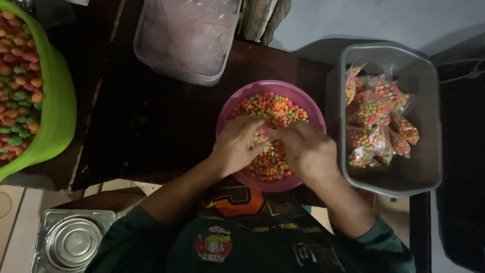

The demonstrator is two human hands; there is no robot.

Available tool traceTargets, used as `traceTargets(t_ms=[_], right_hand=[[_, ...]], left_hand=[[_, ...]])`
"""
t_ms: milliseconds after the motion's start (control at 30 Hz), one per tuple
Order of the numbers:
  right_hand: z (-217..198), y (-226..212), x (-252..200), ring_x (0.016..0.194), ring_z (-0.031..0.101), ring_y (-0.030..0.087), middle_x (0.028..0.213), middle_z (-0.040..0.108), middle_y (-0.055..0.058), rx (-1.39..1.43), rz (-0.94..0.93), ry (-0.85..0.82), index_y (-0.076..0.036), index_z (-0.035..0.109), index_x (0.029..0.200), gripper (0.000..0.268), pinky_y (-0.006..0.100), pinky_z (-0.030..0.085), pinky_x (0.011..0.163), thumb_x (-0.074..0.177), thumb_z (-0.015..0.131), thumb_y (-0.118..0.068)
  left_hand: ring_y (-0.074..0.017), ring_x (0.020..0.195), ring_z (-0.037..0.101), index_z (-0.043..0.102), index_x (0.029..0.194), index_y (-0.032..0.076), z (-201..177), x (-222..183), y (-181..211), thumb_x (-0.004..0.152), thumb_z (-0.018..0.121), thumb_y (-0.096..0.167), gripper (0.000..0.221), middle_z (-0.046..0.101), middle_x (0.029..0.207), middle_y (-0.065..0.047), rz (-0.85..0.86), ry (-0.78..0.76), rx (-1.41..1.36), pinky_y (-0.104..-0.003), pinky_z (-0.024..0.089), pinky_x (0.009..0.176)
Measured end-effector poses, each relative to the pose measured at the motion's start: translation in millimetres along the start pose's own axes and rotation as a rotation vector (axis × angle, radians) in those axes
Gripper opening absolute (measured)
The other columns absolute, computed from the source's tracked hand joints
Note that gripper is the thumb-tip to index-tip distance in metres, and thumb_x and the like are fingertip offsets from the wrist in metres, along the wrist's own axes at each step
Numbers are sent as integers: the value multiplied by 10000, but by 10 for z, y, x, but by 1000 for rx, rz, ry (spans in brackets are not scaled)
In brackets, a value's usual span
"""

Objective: The person scoops colorful cereal from a bowl into small plastic bags by hand and seals the bags.

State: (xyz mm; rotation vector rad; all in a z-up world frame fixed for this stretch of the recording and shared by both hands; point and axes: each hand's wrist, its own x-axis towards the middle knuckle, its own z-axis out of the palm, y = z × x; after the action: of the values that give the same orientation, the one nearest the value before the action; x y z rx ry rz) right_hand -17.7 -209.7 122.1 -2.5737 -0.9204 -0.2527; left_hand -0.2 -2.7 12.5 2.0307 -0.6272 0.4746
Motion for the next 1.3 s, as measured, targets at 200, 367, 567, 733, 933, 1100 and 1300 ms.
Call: traceTargets(t_ms=[200,367,567,733,933,1100,1300], right_hand=[[285,-105,-66,862,650,212,1072,642,14,-405,-253,238,-184,747,1037,234,337,519,707,945,552,-94],[148,191,-393,829,651,201,967,647,-39,-461,-47,328,-239,780,1022,234,300,523,723,992,578,-126],[246,49,-322,1030,647,333,1150,663,52,-62,156,219,-193,739,1139,217,459,504,781,937,668,-159],[438,-16,-292,1114,652,451,1205,655,211,545,219,348,-26,741,1146,244,480,507,918,951,738,-172],[519,84,-334,1001,698,425,1045,715,209,617,160,451,-17,733,907,116,430,519,839,973,706,-108],[579,51,-368,1059,665,312,1109,674,199,763,224,510,17,661,1120,229,429,492,910,1032,624,-191],[712,43,-467,995,693,400,1008,666,229,755,230,514,51,698,1017,147,456,509,868,959,722,-82]], left_hand=[[-372,808,697,648,1154,-34,-19,50,112,838,710,73,340,652,904,-206,-129,-74,21,-422,600,726],[-405,1106,692,594,1351,25,-94,14,27,838,861,167,595,680,1168,-221,-214,-89,-338,-475,605,868],[-354,1199,664,530,1457,111,-108,40,101,836,861,151,705,701,1246,-173,-306,-226,-606,-423,589,928],[-247,1166,644,318,1621,148,-214,153,362,877,818,109,897,703,1184,-149,-377,-475,-870,-397,515,1044],[-324,1340,513,425,1583,178,-120,83,357,777,892,80,937,546,1386,-200,-490,-414,-878,-533,458,1100],[-410,1190,648,634,1358,85,71,16,281,783,883,224,642,682,1219,-230,-469,-278,-544,-470,584,937],[-361,1287,602,573,1426,134,5,-14,394,694,921,388,850,663,1322,-166,-443,-308,-448,-473,505,1074]])
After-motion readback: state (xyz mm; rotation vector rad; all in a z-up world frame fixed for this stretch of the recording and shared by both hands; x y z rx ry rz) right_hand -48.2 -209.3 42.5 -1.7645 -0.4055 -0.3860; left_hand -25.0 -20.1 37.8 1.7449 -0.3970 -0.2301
